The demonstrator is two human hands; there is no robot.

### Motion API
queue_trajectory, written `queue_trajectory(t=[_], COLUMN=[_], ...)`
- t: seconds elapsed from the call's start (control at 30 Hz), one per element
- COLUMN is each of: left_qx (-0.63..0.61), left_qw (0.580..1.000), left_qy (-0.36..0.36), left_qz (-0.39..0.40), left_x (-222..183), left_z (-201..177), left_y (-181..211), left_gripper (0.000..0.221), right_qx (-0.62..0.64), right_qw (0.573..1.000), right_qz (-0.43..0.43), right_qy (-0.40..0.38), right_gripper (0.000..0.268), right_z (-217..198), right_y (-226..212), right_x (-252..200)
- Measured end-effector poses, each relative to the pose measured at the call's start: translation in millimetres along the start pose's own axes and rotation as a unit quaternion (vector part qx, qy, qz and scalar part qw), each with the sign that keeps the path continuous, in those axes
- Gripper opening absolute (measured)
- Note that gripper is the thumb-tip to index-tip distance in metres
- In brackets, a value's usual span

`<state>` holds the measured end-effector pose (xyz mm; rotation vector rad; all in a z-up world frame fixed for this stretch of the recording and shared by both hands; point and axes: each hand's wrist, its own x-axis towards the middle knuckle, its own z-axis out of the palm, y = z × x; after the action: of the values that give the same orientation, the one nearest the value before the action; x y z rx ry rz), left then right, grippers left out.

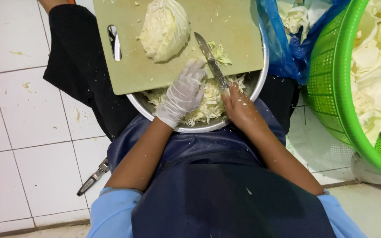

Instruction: A person is shredding a head of cabbage using a knife on a cutting board and placing the shredded pieces into a bowl while sitting on the floor.

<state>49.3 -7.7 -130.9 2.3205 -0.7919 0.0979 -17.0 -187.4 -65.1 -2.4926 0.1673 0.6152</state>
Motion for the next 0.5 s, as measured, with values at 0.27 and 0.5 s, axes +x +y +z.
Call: queue_trajectory(t=[0.27,0.5], left_qx=[0.072,0.067], left_qw=[0.997,0.995], left_qy=[-0.007,0.070], left_qz=[0.006,0.004], left_x=[-10.7,5.7], left_z=[7.2,22.9], left_y=[-0.4,-23.3], left_gripper=[0.036,0.047], right_qx=[-0.141,-0.054], right_qw=[0.989,0.995], right_qz=[-0.036,-0.025], right_qy=[0.020,0.075], right_gripper=[0.049,0.044], right_z=[15.4,-45.0], right_y=[-2.0,12.1], right_x=[16.0,-32.8])
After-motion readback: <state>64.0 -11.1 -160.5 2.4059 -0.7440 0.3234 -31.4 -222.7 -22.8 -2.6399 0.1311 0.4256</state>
